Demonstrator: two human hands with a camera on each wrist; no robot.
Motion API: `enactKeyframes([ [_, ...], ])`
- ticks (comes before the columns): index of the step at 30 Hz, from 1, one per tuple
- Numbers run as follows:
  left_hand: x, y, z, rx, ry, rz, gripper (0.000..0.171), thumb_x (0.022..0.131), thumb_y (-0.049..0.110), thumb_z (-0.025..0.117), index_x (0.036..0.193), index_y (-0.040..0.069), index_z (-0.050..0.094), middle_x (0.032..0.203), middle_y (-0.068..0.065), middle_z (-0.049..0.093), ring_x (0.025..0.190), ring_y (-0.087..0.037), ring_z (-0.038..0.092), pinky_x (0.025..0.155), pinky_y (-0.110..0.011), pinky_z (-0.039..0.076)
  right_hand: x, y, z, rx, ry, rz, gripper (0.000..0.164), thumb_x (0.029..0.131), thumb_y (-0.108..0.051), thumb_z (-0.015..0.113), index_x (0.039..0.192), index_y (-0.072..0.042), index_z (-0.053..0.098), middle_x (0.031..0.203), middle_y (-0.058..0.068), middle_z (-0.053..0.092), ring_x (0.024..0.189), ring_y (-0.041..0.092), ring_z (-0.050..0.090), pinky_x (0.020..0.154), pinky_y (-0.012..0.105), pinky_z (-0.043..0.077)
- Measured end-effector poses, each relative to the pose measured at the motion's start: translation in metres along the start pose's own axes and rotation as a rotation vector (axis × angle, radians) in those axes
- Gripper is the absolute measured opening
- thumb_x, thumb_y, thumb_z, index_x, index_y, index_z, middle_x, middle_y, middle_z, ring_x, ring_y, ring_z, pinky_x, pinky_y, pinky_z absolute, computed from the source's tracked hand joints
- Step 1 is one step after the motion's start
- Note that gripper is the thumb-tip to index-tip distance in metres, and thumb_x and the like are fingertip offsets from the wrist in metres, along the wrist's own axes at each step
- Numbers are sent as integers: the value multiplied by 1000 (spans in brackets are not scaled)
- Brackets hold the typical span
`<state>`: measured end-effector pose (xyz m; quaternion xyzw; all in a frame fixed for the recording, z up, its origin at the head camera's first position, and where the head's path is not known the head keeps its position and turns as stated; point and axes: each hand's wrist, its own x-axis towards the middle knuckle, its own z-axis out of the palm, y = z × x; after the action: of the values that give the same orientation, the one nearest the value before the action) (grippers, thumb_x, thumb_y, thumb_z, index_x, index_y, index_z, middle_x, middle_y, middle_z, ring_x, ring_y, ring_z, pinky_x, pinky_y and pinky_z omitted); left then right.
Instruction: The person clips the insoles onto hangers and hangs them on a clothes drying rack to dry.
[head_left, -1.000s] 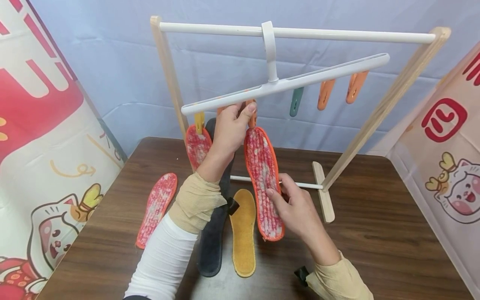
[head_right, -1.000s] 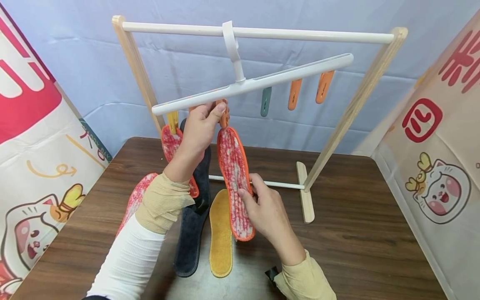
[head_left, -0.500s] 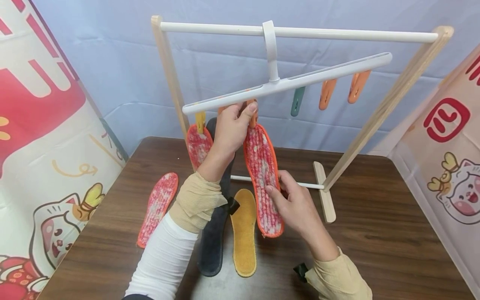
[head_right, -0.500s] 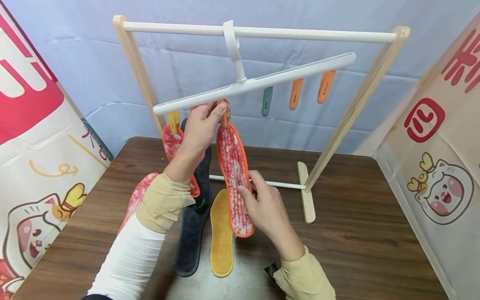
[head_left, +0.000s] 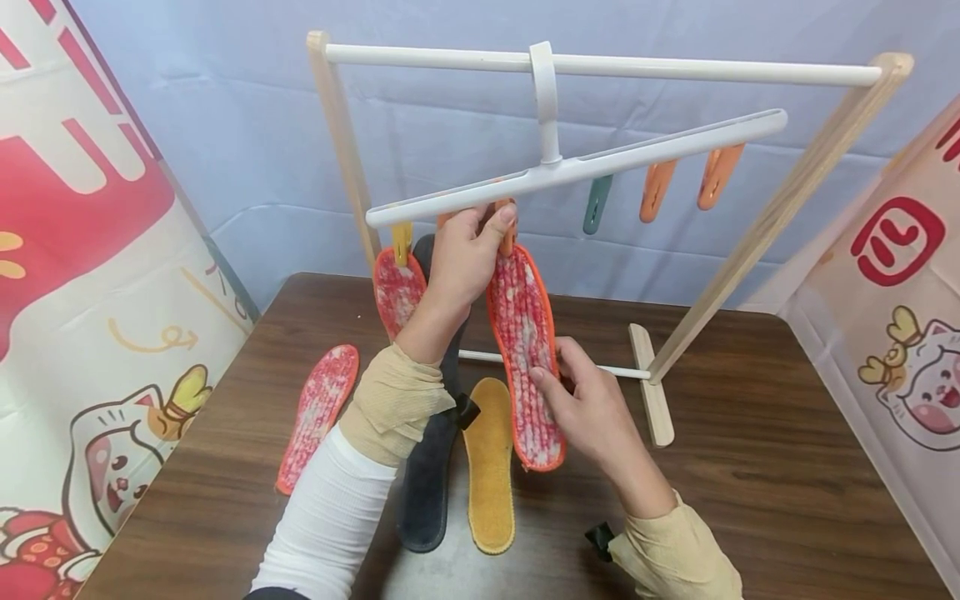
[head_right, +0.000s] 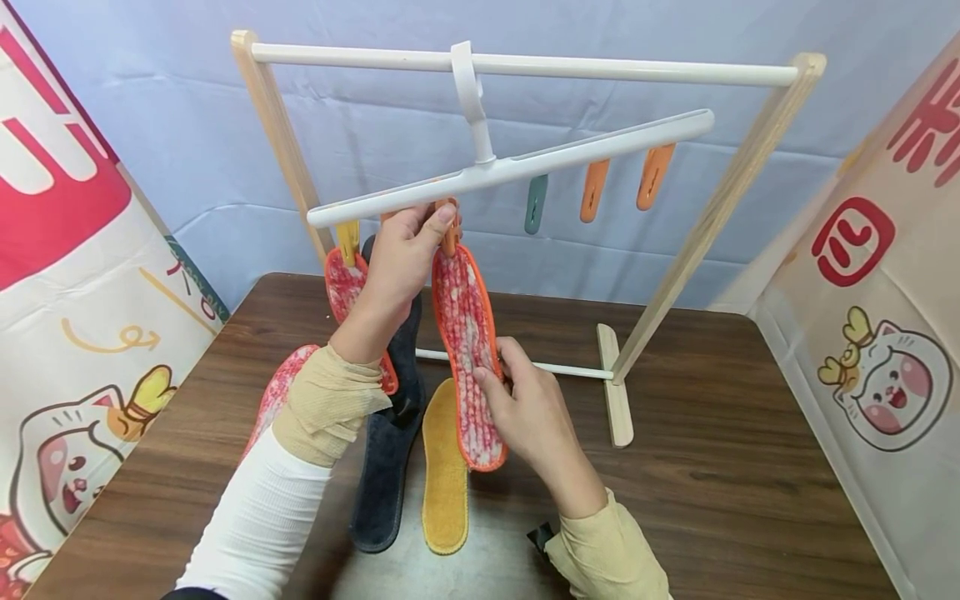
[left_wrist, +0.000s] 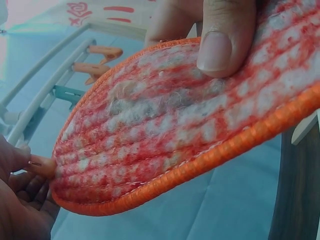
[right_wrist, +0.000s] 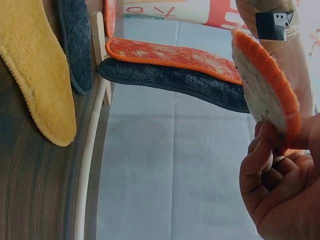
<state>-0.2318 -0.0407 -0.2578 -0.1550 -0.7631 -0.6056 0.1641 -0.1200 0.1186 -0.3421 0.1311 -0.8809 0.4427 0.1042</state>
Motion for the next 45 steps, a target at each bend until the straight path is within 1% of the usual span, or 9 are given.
enactKeyframes([
  [4,0,0,0,12,-1,2,30,92,40,50,95,12,60,73,-7,52,71,-16,50,66,-30,40,1,-1,1,-2,4,-4,26,92,-35,54,116,-26,50,81,-6,66,56,4,58,46,31,49],
  [9,0,0,-1,21,-2,9,30,92,40,50,91,11,59,71,-8,51,69,-17,49,65,-30,40,2,-2,1,-1,3,-12,27,92,-35,55,116,-25,50,80,-5,66,56,6,58,46,32,48],
  [15,0,0,-1,16,-3,17,30,92,39,50,93,12,60,72,-8,51,70,-16,50,66,-30,41,3,-3,1,1,-2,-15,26,92,-35,54,116,-24,50,82,-5,67,58,6,58,48,32,48],
  [22,0,0,-1,31,-3,3,30,92,40,50,96,12,60,72,-7,52,73,-15,51,67,-30,41,4,-5,1,-10,15,-41,26,92,-33,55,116,-24,50,83,-5,68,58,5,58,48,31,48],
  [29,0,0,-1,42,3,-5,32,91,42,50,91,11,60,73,-6,52,72,-15,50,67,-30,41,5,-6,1,-3,14,-54,26,92,-32,55,116,-23,50,84,-5,67,58,4,58,49,32,48],
  [41,-1,0,0,52,12,-12,36,91,42,52,109,13,63,88,-2,60,81,-12,52,69,-30,43,8,-8,2,9,3,-57,25,92,-31,55,116,-24,50,87,-5,69,60,4,59,50,32,49],
  [45,-1,1,-1,59,10,-15,36,91,42,51,109,14,63,87,-2,59,80,-13,51,69,-30,42,8,-8,2,12,-3,-43,25,92,-32,55,116,-25,50,87,-6,68,59,5,59,50,33,48],
])
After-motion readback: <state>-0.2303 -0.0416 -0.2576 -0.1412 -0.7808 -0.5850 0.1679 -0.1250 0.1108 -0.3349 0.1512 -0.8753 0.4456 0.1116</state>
